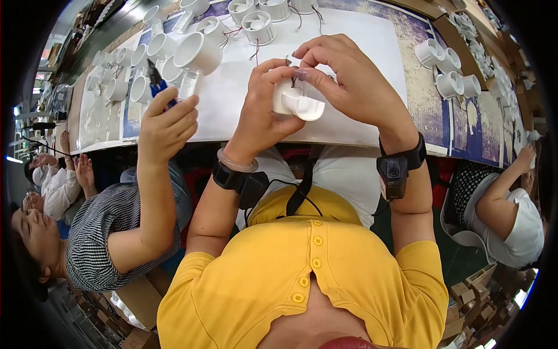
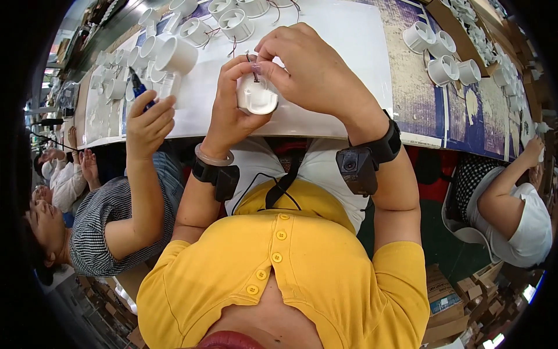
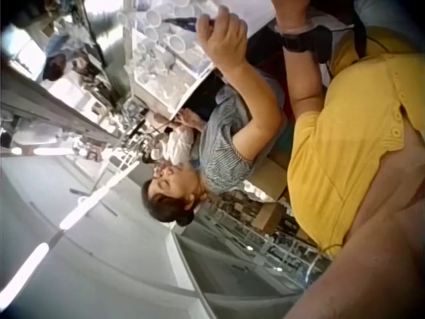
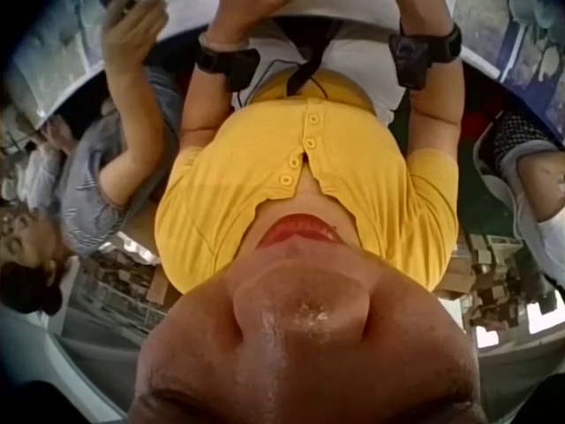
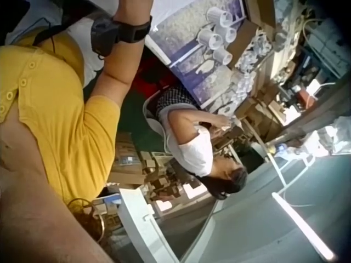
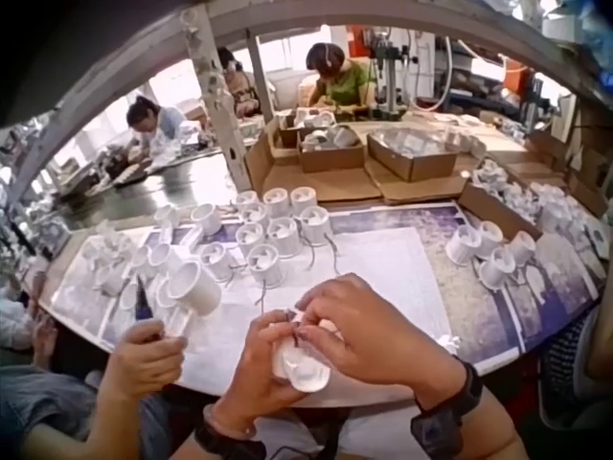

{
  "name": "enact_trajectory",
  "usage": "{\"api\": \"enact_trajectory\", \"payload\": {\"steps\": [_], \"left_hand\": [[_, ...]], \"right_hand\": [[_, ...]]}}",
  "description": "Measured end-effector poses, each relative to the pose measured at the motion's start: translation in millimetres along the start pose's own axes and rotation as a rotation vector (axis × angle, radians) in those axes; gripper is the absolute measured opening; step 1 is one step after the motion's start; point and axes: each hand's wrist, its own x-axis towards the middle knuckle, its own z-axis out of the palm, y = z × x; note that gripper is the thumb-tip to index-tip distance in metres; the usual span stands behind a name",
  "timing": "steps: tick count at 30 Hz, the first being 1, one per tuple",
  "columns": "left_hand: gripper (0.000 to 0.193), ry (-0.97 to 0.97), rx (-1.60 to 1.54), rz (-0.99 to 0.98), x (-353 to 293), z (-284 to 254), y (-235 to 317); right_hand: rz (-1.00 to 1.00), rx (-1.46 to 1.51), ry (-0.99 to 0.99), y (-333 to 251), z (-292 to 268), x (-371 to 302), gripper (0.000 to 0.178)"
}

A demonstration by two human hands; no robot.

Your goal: The person threads wires through a hole in a white plastic housing, inserts a fan, and presses a white plastic cap onto the assembly. The person then sets the completed unit aside and picks up another housing to repeat the process.

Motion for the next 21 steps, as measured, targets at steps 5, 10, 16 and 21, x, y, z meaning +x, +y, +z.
{"api": "enact_trajectory", "payload": {"steps": [5,10,16,21], "left_hand": [[0.075,-0.039,-0.106,-0.016,-4,1,-2],[0.075,-0.065,-0.154,-0.056,-7,3,-1],[0.075,0.022,-0.331,-0.213,-10,5,9],[0.075,-0.078,-0.219,-0.214,-12,-2,3]], "right_hand": [[-0.01,-0.041,-0.01,-4,-4,5,0.01],[-0.312,-0.163,0.13,6,-1,9,0.012],[-0.371,-0.187,0.179,9,-8,9,0.015],[-0.403,-0.164,0.191,8,-10,9,0.016]]}}
